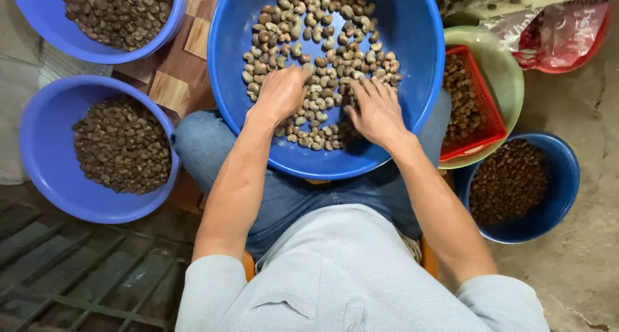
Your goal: The person sits cross-legged and sorts cashew nuts by hand from a large blue basin into a red basket. The hands continuously pick up handfuls of cashews, separate them, and transfer the selected nuts into the basket while the remaining nuts stay in the basin.
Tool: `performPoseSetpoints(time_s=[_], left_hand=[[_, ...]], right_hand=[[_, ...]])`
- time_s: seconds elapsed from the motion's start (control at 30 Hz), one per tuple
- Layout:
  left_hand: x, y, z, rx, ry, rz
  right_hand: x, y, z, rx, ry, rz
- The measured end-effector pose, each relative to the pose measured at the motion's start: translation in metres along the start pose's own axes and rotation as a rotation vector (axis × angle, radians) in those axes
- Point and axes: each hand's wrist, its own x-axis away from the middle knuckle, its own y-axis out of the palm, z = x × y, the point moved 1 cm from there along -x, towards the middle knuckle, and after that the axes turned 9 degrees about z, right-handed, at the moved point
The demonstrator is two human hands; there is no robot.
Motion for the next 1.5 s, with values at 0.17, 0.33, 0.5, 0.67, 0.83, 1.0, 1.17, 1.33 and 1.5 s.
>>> performPoseSetpoints(time_s=[0.17,0.33,0.5,0.67,0.83,1.0,1.17,1.33,1.5], left_hand=[[0.002,0.040,-0.011,-0.119,0.063,-0.101],[0.012,0.046,-0.006,-0.235,0.102,-0.081],[0.020,0.057,0.008,-0.325,0.218,0.141],[0.017,0.078,-0.003,-0.325,0.188,0.207],[0.017,0.078,-0.005,-0.280,0.142,0.173],[0.016,0.072,-0.007,-0.256,0.065,0.067],[0.021,0.034,0.011,-0.085,-0.037,0.072],[0.017,0.001,0.016,0.490,-0.192,0.117],[0.019,0.030,0.006,0.140,-0.144,-0.044]], right_hand=[[0.014,-0.017,-0.022,-0.007,0.027,-0.093],[0.016,-0.017,-0.028,-0.038,0.041,-0.104],[0.018,-0.003,-0.021,-0.074,0.017,-0.012],[0.024,-0.010,-0.026,-0.099,0.003,0.026],[0.015,-0.005,-0.027,-0.091,-0.046,0.100],[-0.005,0.044,-0.030,0.120,-0.317,0.531],[-0.016,0.066,-0.041,0.188,-0.275,0.423],[-0.014,0.073,-0.036,0.220,-0.282,0.474],[-0.012,0.059,-0.039,0.246,-0.259,0.455]])
